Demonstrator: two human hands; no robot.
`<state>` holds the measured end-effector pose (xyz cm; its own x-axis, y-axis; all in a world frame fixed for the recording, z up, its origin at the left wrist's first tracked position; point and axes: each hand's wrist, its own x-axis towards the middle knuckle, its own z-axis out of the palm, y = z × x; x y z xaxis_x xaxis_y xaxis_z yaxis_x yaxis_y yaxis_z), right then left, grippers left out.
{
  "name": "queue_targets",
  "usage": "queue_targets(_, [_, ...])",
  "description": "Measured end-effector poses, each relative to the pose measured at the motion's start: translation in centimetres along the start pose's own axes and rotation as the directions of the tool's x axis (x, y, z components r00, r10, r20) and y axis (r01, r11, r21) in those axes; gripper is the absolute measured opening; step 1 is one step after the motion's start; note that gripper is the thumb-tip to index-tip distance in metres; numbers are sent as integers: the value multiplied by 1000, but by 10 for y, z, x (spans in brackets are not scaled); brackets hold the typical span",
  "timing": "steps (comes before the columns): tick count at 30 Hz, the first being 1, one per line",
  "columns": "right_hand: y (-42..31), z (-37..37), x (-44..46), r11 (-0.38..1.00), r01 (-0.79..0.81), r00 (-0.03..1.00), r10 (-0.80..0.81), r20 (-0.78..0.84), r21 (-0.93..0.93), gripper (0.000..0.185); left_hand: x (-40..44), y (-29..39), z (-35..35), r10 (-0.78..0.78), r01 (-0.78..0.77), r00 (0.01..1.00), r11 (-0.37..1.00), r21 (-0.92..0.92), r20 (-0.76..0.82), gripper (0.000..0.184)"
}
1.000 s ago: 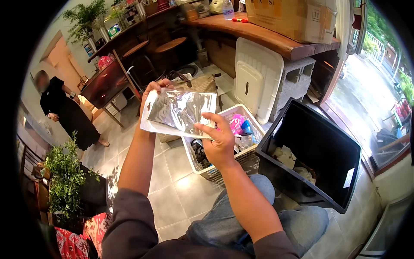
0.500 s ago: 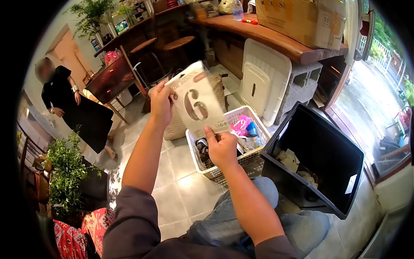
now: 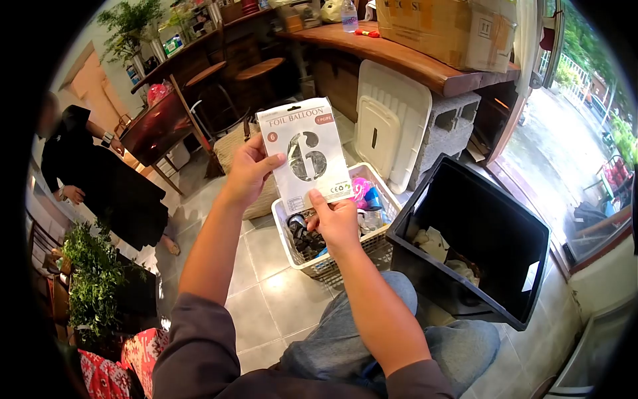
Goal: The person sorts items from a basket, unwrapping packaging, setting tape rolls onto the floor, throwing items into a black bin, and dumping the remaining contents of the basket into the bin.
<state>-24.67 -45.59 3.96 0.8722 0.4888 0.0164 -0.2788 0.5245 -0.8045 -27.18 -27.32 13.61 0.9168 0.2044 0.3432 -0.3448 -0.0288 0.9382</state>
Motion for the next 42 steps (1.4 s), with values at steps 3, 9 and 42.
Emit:
queue_targets(3, [-1,-2,0,1000,5,1000,-5,0,7,22,-1,-2,6,3,-4,1000,1000,25,3,40])
queue_targets(9, [1,-2,-1,1000,22,1000,-22,-18,-5,23,-1,-7,13,10,-10,1000,999,-40,-17,37])
queue_targets(42, [12,0,7,999,38,997,-37,-71,15,18,-21,-16,13,-74,73,992,997,15,102,60])
